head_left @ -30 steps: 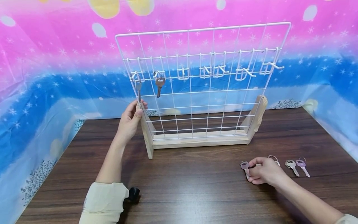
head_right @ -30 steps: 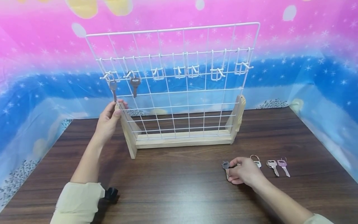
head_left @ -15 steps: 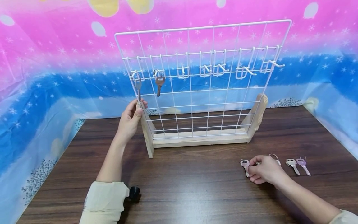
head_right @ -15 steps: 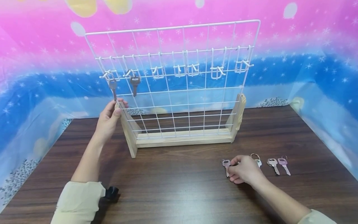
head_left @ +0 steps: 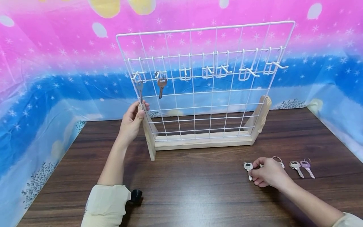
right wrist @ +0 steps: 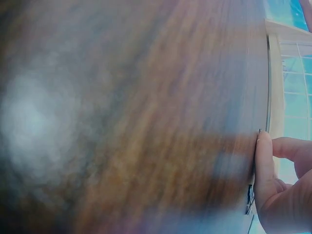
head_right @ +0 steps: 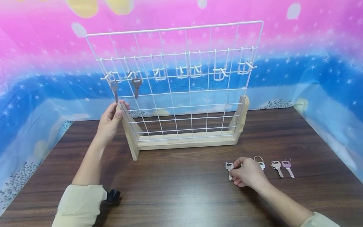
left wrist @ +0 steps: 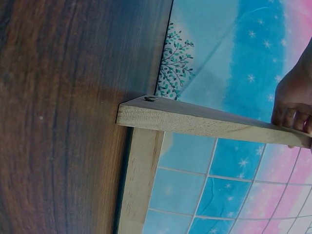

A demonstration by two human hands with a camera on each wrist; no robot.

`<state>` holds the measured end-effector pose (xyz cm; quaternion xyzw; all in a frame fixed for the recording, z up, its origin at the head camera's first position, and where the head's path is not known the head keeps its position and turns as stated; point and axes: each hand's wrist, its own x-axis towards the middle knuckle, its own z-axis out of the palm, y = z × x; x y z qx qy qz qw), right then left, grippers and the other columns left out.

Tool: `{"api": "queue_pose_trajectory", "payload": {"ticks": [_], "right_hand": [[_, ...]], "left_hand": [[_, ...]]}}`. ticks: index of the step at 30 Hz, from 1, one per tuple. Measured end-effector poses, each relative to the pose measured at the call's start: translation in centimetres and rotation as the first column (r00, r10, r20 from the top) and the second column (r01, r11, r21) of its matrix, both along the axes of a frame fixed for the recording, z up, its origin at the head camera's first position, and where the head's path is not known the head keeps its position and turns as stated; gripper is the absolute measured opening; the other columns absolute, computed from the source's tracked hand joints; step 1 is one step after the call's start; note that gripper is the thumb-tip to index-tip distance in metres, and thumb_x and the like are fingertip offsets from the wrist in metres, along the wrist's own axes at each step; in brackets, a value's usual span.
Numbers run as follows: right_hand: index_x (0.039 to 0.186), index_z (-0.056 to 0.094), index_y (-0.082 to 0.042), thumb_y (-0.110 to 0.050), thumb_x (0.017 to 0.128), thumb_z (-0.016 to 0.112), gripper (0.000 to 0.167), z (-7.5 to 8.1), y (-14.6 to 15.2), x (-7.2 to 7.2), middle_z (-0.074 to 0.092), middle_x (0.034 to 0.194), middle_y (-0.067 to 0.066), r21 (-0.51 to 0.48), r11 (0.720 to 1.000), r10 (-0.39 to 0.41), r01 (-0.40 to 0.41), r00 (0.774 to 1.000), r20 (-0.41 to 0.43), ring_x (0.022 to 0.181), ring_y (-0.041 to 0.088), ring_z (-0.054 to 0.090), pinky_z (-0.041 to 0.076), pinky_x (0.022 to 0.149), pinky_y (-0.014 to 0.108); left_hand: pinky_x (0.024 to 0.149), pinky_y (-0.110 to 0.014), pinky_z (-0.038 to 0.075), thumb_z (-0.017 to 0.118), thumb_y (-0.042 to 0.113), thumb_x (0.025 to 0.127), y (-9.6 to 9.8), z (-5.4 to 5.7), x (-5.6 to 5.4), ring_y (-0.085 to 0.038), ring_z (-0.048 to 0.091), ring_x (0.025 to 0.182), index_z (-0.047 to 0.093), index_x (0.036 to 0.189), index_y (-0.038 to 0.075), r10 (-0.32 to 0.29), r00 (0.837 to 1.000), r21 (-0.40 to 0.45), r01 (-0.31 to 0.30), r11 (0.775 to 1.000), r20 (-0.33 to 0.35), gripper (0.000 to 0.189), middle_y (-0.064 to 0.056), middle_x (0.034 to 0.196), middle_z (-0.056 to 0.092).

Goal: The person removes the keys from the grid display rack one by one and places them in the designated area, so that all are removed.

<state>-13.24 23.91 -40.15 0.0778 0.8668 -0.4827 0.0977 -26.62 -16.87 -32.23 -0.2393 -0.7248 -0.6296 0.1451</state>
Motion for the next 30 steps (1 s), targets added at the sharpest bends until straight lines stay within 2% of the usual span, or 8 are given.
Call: {"api": "queue_pose_trajectory", "payload": {"ticks": [8, 16, 20, 25, 30], "right_hand": [[0.098, 0.050, 0.009, -0.001, 0.077, 0.067, 0.028, 0.4, 0.0, 0.0, 0.062, 0.060, 0.010, 0.002, 1.000, 0.001, -0.001, 1.000, -0.018, 0.049, 0.020, 0.061, 0.051, 0.046, 0.033], [0.103, 0.052, 0.008, -0.007, 0.081, 0.066, 0.030, 2.2, -0.1, -0.7, 0.064, 0.064, 0.009, 0.044, 0.999, 0.000, 0.005, 0.995, -0.099, 0.054, 0.020, 0.063, 0.052, 0.049, 0.033], [0.107, 0.051, 0.009, -0.007, 0.084, 0.065, 0.032, 3.4, -0.8, -1.3, 0.065, 0.068, 0.011, 0.003, 1.000, 0.011, -0.010, 0.988, -0.154, 0.057, 0.020, 0.064, 0.053, 0.052, 0.033], [0.109, 0.050, 0.011, -0.007, 0.086, 0.064, 0.033, 4.8, -1.9, -2.3, 0.066, 0.073, 0.016, -0.094, 0.995, 0.019, -0.040, 0.976, -0.215, 0.062, 0.023, 0.065, 0.054, 0.058, 0.034], [0.109, 0.050, 0.011, -0.005, 0.086, 0.065, 0.032, 6.0, -3.5, -3.3, 0.066, 0.075, 0.017, -0.152, 0.985, 0.031, -0.085, 0.944, -0.329, 0.062, 0.020, 0.065, 0.054, 0.059, 0.033]], "left_hand": [[0.086, -0.023, 0.040, 0.046, 0.027, 0.094, 0.0, 0.0, 0.0, -0.014, 0.050, 0.104, 0.043, 0.129, -0.006, 0.004, 1.000, 0.002, -0.004, 1.000, -0.014, 0.048, 0.013, 0.106, 0.057], [0.088, -0.023, 0.039, 0.047, 0.030, 0.093, 0.0, 0.0, -0.1, -0.015, 0.050, 0.106, 0.048, 0.126, -0.002, -0.012, 1.000, 0.009, 0.012, 1.000, -0.014, 0.045, 0.005, 0.109, 0.056], [0.089, -0.023, 0.039, 0.047, 0.031, 0.094, 0.0, 0.0, -0.1, -0.015, 0.050, 0.107, 0.048, 0.126, -0.001, -0.018, 1.000, -0.003, 0.018, 1.000, -0.011, 0.046, 0.001, 0.112, 0.055], [0.088, -0.023, 0.039, 0.047, 0.034, 0.092, 0.0, -0.1, 0.0, -0.014, 0.050, 0.107, 0.045, 0.128, -0.003, -0.014, 1.000, -0.007, 0.014, 1.000, -0.011, 0.052, 0.005, 0.110, 0.055], [0.087, -0.023, 0.040, 0.047, 0.033, 0.093, -0.1, -0.2, 0.0, -0.016, 0.050, 0.107, 0.044, 0.129, -0.004, -0.004, 1.000, -0.006, 0.004, 1.000, -0.015, 0.052, 0.005, 0.110, 0.055]]}}
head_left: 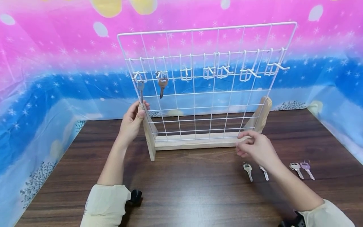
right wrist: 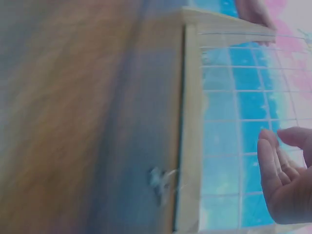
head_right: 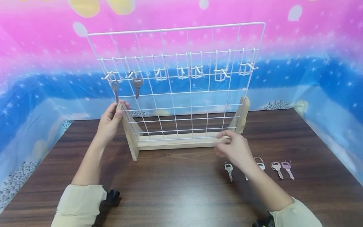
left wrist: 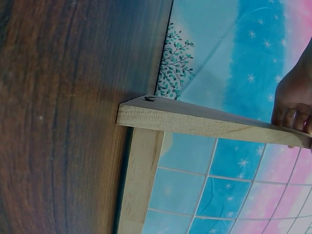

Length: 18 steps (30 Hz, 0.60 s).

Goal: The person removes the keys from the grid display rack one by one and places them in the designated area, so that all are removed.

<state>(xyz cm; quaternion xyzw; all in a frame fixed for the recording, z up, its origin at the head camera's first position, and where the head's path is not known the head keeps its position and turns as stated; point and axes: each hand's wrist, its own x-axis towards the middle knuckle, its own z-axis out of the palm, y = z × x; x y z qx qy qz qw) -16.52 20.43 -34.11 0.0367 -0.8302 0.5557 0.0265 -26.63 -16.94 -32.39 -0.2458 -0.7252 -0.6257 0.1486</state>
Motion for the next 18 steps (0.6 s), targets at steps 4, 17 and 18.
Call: {"api": "queue_pose_trajectory", "payload": {"ticks": [4, 17, 18], "right_hand": [[0.108, 0.051, 0.011, -0.005, 0.086, 0.065, 0.031, 1.1, -1.6, -1.0, 0.067, 0.075, 0.014, -0.062, 0.998, 0.022, -0.028, 0.996, -0.091, 0.064, 0.014, 0.065, 0.054, 0.061, 0.032], [0.104, 0.055, 0.006, 0.002, 0.084, 0.064, 0.022, 4.3, -9.1, -3.6, 0.067, 0.075, 0.007, -0.395, 0.908, 0.047, -0.137, 0.973, -0.227, 0.065, 0.020, 0.066, 0.054, 0.065, 0.037], [0.104, 0.056, 0.006, 0.002, 0.084, 0.065, 0.022, 4.5, -9.7, -3.7, 0.067, 0.075, 0.009, -0.404, 0.904, 0.041, -0.141, 0.968, -0.246, 0.065, 0.021, 0.066, 0.054, 0.066, 0.038]], "left_hand": [[0.089, -0.023, 0.039, 0.046, 0.028, 0.094, 0.1, 0.1, 0.0, -0.016, 0.050, 0.107, 0.043, 0.130, -0.005, -0.004, 1.000, 0.010, 0.004, 1.000, 0.004, 0.049, 0.004, 0.111, 0.056], [0.086, -0.022, 0.040, 0.046, 0.028, 0.094, 0.1, 0.1, 0.2, -0.013, 0.050, 0.105, 0.043, 0.129, -0.005, 0.000, 1.000, 0.006, 0.000, 1.000, 0.002, 0.048, 0.009, 0.108, 0.056], [0.086, -0.022, 0.039, 0.046, 0.028, 0.094, 0.1, 0.1, 0.1, -0.013, 0.050, 0.105, 0.043, 0.129, -0.005, -0.002, 1.000, 0.005, 0.002, 1.000, 0.002, 0.048, 0.009, 0.108, 0.056]]}}
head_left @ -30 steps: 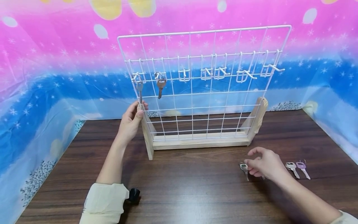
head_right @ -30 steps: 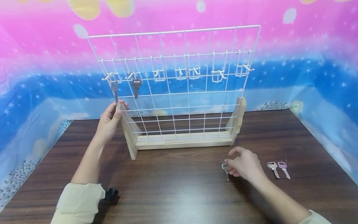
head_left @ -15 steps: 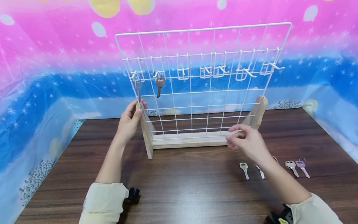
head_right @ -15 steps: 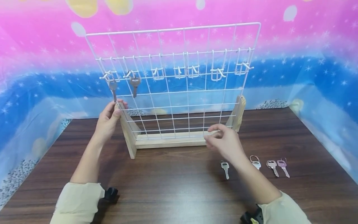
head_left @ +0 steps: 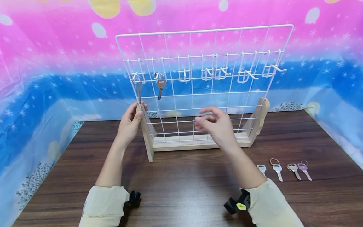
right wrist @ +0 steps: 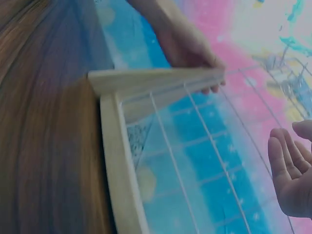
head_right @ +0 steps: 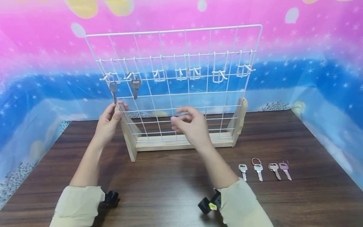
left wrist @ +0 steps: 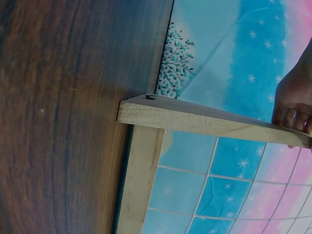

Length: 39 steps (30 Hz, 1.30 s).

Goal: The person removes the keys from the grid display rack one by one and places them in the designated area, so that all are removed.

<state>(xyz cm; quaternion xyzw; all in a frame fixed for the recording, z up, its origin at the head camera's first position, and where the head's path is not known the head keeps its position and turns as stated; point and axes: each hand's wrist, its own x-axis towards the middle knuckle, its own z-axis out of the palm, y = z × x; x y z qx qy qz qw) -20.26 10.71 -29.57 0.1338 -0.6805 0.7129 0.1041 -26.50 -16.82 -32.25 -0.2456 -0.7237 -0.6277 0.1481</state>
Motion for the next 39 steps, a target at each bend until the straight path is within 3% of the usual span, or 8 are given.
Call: {"api": "queue_pose_trajectory", "payload": {"ticks": [10, 18, 23, 30, 34, 39], "right_hand": [[0.109, 0.058, 0.004, 0.001, 0.082, 0.068, 0.029, 1.9, -5.6, -1.3, 0.066, 0.090, 0.019, -0.087, 0.996, -0.016, 0.006, 0.994, -0.112, 0.078, 0.031, 0.065, 0.053, 0.071, 0.036], [0.117, 0.059, -0.002, -0.011, 0.085, 0.068, 0.034, 3.0, -8.4, -2.0, 0.066, 0.106, 0.009, -0.023, 0.999, -0.038, 0.035, 0.990, -0.139, 0.094, 0.014, 0.062, 0.049, 0.080, 0.026], [0.119, 0.059, -0.001, -0.014, 0.086, 0.068, 0.036, 3.4, -9.3, -2.2, 0.066, 0.109, 0.007, -0.044, 0.996, -0.076, 0.072, 0.992, -0.101, 0.098, 0.013, 0.061, 0.047, 0.083, 0.024], [0.121, 0.057, 0.001, -0.009, 0.086, 0.067, 0.038, 4.0, -10.0, -2.7, 0.066, 0.104, 0.013, -0.181, 0.982, -0.064, 0.052, 0.996, -0.058, 0.087, 0.019, 0.065, 0.051, 0.077, 0.027], [0.119, 0.058, 0.001, -0.005, 0.086, 0.066, 0.034, 4.6, -10.2, -2.8, 0.066, 0.096, 0.016, -0.235, 0.971, -0.065, 0.048, 0.996, -0.063, 0.080, 0.019, 0.065, 0.052, 0.074, 0.029], [0.113, 0.059, 0.002, -0.001, 0.085, 0.066, 0.029, 5.0, -10.1, -2.5, 0.066, 0.089, 0.016, -0.242, 0.968, -0.068, 0.060, 0.997, -0.025, 0.070, 0.016, 0.064, 0.053, 0.071, 0.030]], "left_hand": [[0.087, -0.022, 0.040, 0.047, 0.029, 0.094, 0.0, -0.1, 0.0, -0.012, 0.050, 0.105, 0.047, 0.128, 0.001, -0.006, 1.000, 0.024, 0.006, 1.000, -0.002, 0.044, 0.008, 0.109, 0.056], [0.086, -0.022, 0.039, 0.047, 0.026, 0.095, -0.2, -0.2, 0.1, -0.013, 0.050, 0.105, 0.044, 0.129, -0.004, -0.007, 1.000, 0.037, 0.007, 0.999, -0.013, 0.045, 0.009, 0.107, 0.057], [0.086, -0.023, 0.039, 0.048, 0.030, 0.093, 0.0, -0.2, -0.1, -0.013, 0.051, 0.105, 0.044, 0.129, -0.005, -0.008, 1.000, 0.037, 0.008, 0.999, -0.022, 0.050, 0.006, 0.109, 0.057], [0.085, -0.023, 0.039, 0.048, 0.029, 0.094, -0.1, -0.2, -0.3, -0.013, 0.051, 0.105, 0.045, 0.129, -0.003, -0.001, 1.000, 0.042, 0.002, 0.999, -0.026, 0.048, -0.008, 0.114, 0.056], [0.085, -0.024, 0.040, 0.048, 0.029, 0.094, -0.1, -0.2, -0.4, -0.015, 0.051, 0.105, 0.047, 0.128, 0.000, -0.001, 1.000, 0.041, 0.002, 0.999, -0.029, 0.045, -0.001, 0.111, 0.057], [0.085, -0.023, 0.040, 0.049, 0.030, 0.093, -0.1, -0.3, -0.2, -0.015, 0.051, 0.103, 0.045, 0.128, -0.004, -0.011, 1.000, 0.040, 0.012, 0.999, -0.018, 0.049, 0.009, 0.107, 0.058]]}}
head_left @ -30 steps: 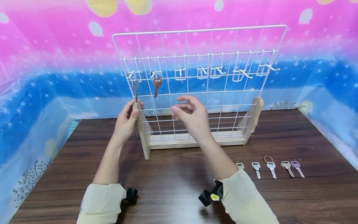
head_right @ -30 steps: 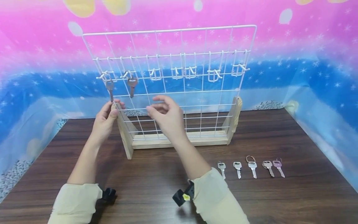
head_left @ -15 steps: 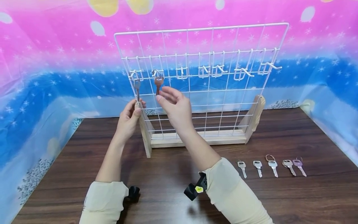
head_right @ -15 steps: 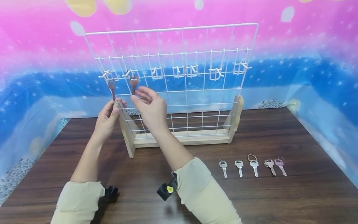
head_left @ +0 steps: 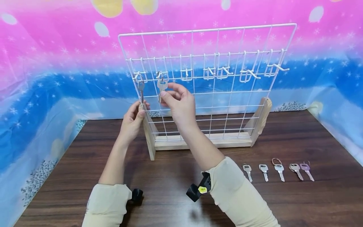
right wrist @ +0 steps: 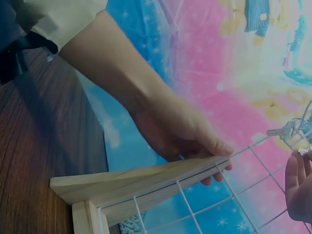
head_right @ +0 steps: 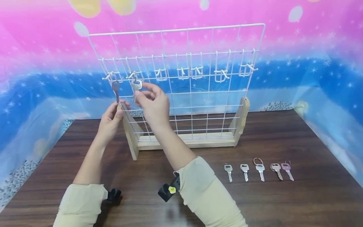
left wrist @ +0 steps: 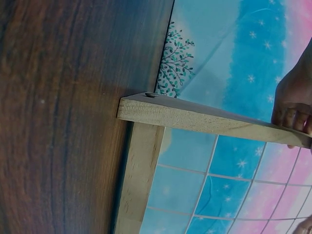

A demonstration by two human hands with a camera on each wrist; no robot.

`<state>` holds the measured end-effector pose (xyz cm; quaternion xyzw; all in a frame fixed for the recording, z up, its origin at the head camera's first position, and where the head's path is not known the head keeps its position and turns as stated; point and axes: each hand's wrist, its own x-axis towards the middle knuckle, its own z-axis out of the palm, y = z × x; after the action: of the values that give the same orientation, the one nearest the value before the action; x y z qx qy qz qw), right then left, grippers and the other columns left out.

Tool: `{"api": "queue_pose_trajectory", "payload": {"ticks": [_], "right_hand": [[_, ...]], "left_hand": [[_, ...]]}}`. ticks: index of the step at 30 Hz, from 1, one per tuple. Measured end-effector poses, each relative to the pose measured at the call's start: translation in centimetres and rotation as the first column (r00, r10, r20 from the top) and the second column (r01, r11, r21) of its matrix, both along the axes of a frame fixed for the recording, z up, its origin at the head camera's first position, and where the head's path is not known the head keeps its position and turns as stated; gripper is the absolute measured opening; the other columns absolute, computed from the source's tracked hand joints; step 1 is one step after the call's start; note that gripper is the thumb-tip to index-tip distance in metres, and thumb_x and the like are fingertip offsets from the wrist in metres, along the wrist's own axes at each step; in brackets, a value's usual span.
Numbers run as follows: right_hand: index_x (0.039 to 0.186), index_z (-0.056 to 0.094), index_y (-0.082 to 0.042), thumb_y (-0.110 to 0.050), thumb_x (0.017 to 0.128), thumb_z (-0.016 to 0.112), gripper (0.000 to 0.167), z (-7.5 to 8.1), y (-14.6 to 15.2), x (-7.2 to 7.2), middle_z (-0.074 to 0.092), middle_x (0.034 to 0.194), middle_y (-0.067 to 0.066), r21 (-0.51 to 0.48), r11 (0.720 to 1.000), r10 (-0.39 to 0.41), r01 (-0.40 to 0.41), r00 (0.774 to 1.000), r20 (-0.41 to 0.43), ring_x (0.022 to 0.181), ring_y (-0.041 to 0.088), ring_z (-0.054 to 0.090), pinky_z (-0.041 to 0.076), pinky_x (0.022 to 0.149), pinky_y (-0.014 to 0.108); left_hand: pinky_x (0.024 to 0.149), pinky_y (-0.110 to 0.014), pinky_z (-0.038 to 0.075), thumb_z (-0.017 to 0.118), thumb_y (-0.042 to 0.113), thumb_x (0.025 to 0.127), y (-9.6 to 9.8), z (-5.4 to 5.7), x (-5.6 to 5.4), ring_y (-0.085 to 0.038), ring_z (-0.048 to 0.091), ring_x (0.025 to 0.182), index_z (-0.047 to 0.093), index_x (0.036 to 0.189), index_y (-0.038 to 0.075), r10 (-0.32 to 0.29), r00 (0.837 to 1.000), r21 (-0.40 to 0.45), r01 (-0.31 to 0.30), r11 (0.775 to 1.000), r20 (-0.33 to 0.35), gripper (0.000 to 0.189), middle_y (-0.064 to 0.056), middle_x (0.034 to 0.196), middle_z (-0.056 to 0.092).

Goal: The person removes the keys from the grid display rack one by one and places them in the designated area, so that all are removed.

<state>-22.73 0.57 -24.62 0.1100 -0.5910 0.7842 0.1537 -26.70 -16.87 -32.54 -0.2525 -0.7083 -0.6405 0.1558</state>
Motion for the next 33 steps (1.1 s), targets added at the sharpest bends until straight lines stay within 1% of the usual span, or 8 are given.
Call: {"api": "queue_pose_trajectory", "payload": {"ticks": [4, 8, 10, 13, 15, 21, 27, 33], "right_hand": [[0.109, 0.059, 0.002, 0.001, 0.084, 0.065, 0.026, 0.3, 0.1, 0.6, 0.065, 0.082, 0.014, 0.011, 1.000, 0.015, -0.015, 1.000, -0.010, 0.063, 0.013, 0.062, 0.053, 0.069, 0.032], [0.107, 0.057, 0.006, 0.006, 0.083, 0.064, 0.024, 0.4, 0.1, 1.4, 0.064, 0.077, 0.011, -0.015, 0.999, 0.041, -0.042, 0.996, -0.074, 0.061, 0.012, 0.062, 0.053, 0.070, 0.035], [0.105, 0.056, 0.007, 0.007, 0.083, 0.064, 0.023, 0.5, 0.1, 1.8, 0.064, 0.076, 0.010, -0.026, 0.998, 0.051, -0.054, 0.993, -0.105, 0.062, 0.013, 0.062, 0.053, 0.070, 0.036], [0.104, 0.056, 0.006, 0.008, 0.083, 0.063, 0.022, 0.7, 0.3, 2.2, 0.064, 0.077, 0.012, -0.032, 0.997, 0.058, -0.063, 0.989, -0.134, 0.063, 0.014, 0.062, 0.053, 0.071, 0.037], [0.104, 0.056, 0.005, 0.008, 0.083, 0.063, 0.022, 0.9, 0.3, 2.4, 0.064, 0.079, 0.014, -0.021, 0.998, 0.056, -0.060, 0.988, -0.147, 0.063, 0.014, 0.062, 0.053, 0.071, 0.037], [0.105, 0.056, 0.005, 0.007, 0.084, 0.062, 0.021, 1.1, 0.6, 2.9, 0.065, 0.080, 0.016, 0.021, 0.999, 0.050, -0.047, 0.985, -0.164, 0.066, 0.015, 0.062, 0.053, 0.071, 0.036], [0.105, 0.056, 0.005, 0.006, 0.084, 0.062, 0.021, 1.2, 0.8, 3.3, 0.065, 0.081, 0.017, 0.059, 0.997, 0.053, -0.043, 0.980, -0.194, 0.067, 0.016, 0.061, 0.053, 0.071, 0.036], [0.104, 0.056, 0.004, 0.006, 0.084, 0.062, 0.021, 1.2, 1.3, 3.6, 0.065, 0.082, 0.017, 0.123, 0.992, 0.052, -0.024, 0.973, -0.224, 0.069, 0.016, 0.061, 0.053, 0.070, 0.036]], "left_hand": [[0.085, -0.023, 0.040, 0.048, 0.025, 0.094, 0.0, 0.1, 0.1, -0.014, 0.051, 0.104, 0.042, 0.130, -0.006, 0.002, 1.000, -0.004, -0.002, 1.000, 0.008, 0.048, 0.009, 0.108, 0.057], [0.085, -0.023, 0.040, 0.046, 0.022, 0.096, 0.0, 0.0, 0.2, -0.014, 0.050, 0.105, 0.042, 0.131, -0.006, 0.014, 1.000, -0.016, -0.014, 1.000, 0.019, 0.045, 0.010, 0.110, 0.057], [0.085, -0.023, 0.040, 0.046, 0.021, 0.096, 0.0, 0.0, 0.2, -0.014, 0.050, 0.105, 0.042, 0.131, -0.006, 0.017, 1.000, -0.020, -0.016, 1.000, 0.026, 0.044, 0.008, 0.111, 0.057], [0.085, -0.023, 0.040, 0.046, 0.021, 0.095, 0.0, 0.0, 0.2, -0.015, 0.050, 0.105, 0.042, 0.131, -0.005, 0.020, 0.999, -0.020, -0.019, 1.000, 0.034, 0.045, 0.000, 0.113, 0.056], [0.086, -0.024, 0.040, 0.046, 0.023, 0.095, 0.0, 0.0, 0.1, -0.016, 0.050, 0.105, 0.043, 0.131, -0.005, 0.020, 0.999, -0.013, -0.020, 1.000, 0.033, 0.046, -0.004, 0.114, 0.056], [0.085, -0.024, 0.040, 0.047, 0.024, 0.094, 0.0, -0.1, 0.0, -0.014, 0.051, 0.103, 0.043, 0.130, -0.006, 0.015, 1.000, -0.012, -0.015, 1.000, 0.023, 0.047, 0.001, 0.111, 0.056], [0.085, -0.024, 0.040, 0.046, 0.019, 0.095, 0.0, -0.1, 0.1, -0.014, 0.050, 0.105, 0.042, 0.131, -0.006, 0.012, 0.999, -0.023, -0.011, 1.000, 0.033, 0.043, -0.012, 0.117, 0.053], [0.086, -0.024, 0.040, 0.045, 0.018, 0.095, 0.0, 0.2, 0.1, -0.018, 0.049, 0.107, 0.042, 0.131, -0.005, 0.017, 0.999, -0.027, -0.016, 1.000, 0.038, 0.042, -0.017, 0.118, 0.051]]}}
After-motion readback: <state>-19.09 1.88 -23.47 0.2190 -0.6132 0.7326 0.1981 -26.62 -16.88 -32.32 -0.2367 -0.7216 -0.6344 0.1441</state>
